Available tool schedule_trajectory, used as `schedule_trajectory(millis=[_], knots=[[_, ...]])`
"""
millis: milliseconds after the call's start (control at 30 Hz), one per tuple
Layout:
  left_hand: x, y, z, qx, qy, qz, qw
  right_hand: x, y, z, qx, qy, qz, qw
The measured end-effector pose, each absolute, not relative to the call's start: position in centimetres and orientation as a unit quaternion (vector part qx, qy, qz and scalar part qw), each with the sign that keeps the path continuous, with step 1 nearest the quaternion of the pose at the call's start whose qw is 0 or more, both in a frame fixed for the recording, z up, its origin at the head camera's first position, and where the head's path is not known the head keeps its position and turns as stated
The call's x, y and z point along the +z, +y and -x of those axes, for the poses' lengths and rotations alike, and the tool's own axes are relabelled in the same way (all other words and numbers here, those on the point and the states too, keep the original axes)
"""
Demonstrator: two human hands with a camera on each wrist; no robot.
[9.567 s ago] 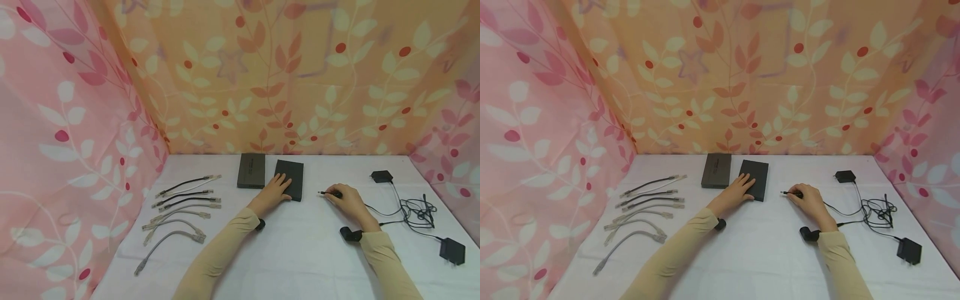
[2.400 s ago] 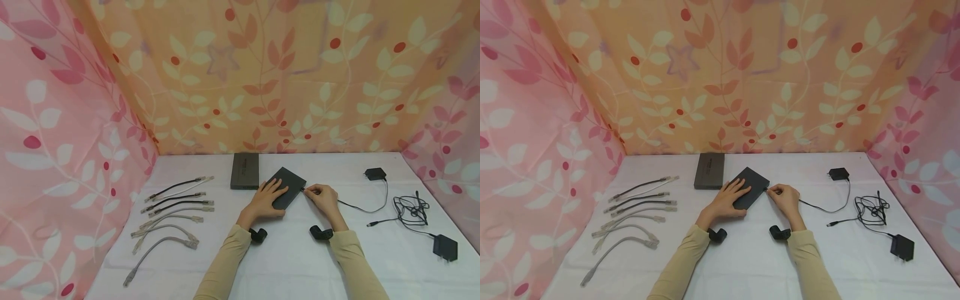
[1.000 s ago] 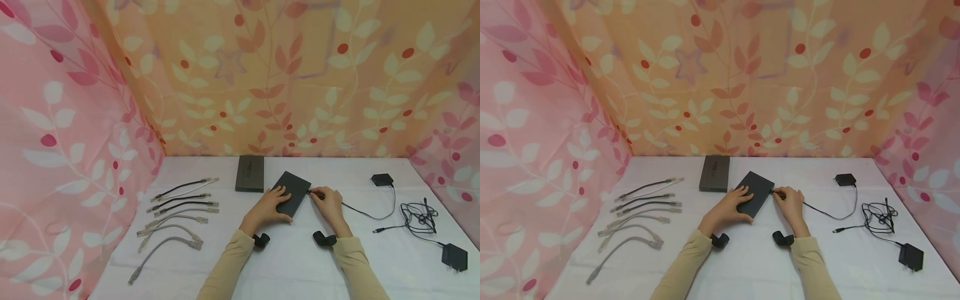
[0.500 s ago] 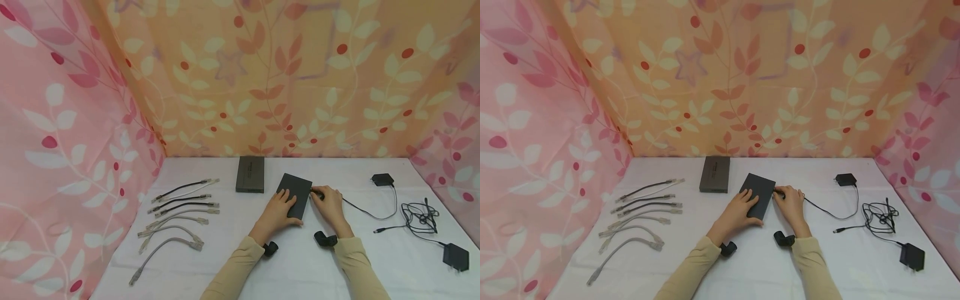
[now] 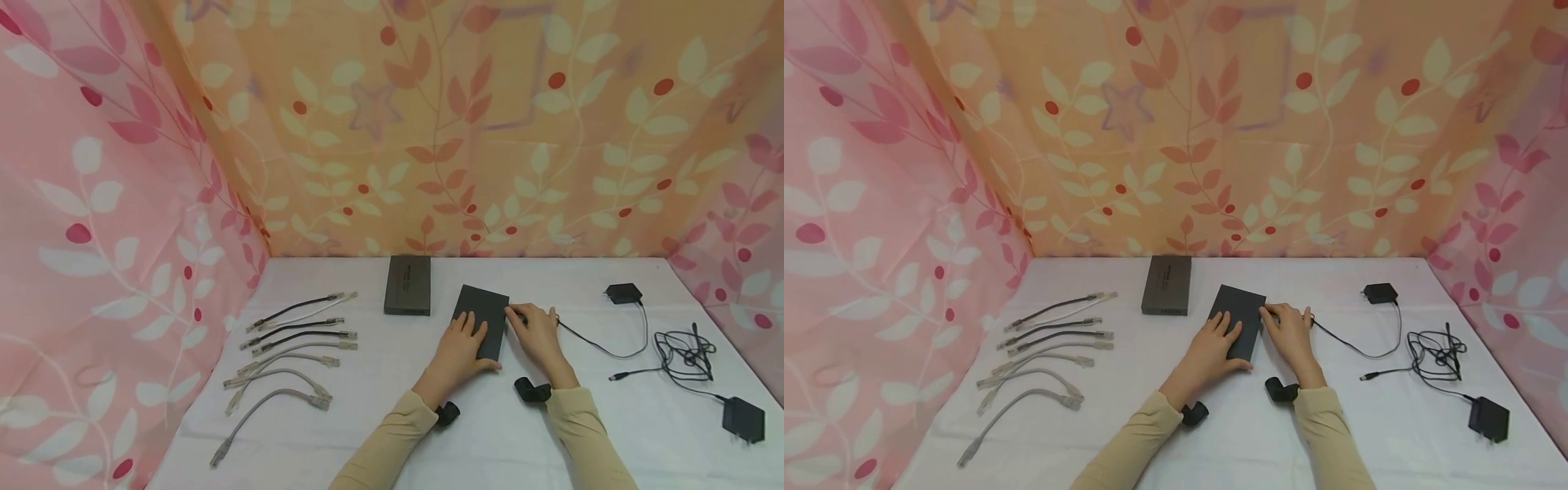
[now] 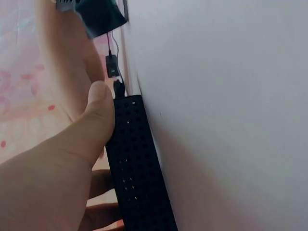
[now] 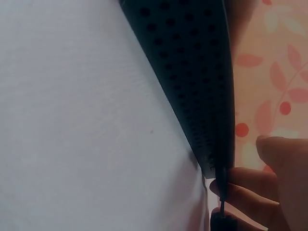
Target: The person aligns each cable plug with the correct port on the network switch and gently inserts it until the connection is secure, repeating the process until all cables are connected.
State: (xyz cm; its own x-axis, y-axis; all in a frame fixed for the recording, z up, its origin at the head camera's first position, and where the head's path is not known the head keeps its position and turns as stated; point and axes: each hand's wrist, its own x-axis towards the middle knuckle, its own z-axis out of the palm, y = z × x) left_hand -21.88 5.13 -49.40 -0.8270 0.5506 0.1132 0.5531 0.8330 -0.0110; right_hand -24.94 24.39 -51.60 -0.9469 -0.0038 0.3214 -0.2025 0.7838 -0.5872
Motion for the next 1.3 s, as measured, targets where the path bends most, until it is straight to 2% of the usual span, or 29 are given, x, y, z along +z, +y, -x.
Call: schedule_trajectory(millis=[267,433,900,1167,1300], knots=[[-50.3,6.6,21.3,0.016,-0.965,0.255,0.058,-50.9,24.5,24.6,0.289,-0.949,-0.070,0.106],[-50.1,6.6,21.2,0.010,-0.964,0.260,0.048,-50.7,24.5,24.5,0.280,-0.952,-0.074,0.103],[-48.9,0.9,24.4,-0.153,-0.906,0.386,-0.083,-51.0,24.6,24.7,0.287,-0.952,-0.070,0.082],[-49.1,0.4,24.7,-0.200,-0.895,0.384,-0.107,-50.1,24.2,24.5,0.265,-0.958,-0.085,0.069],[-49.4,0.9,24.4,-0.202,-0.904,0.360,-0.114,-49.1,23.7,24.1,0.250,-0.961,-0.117,0.034]])
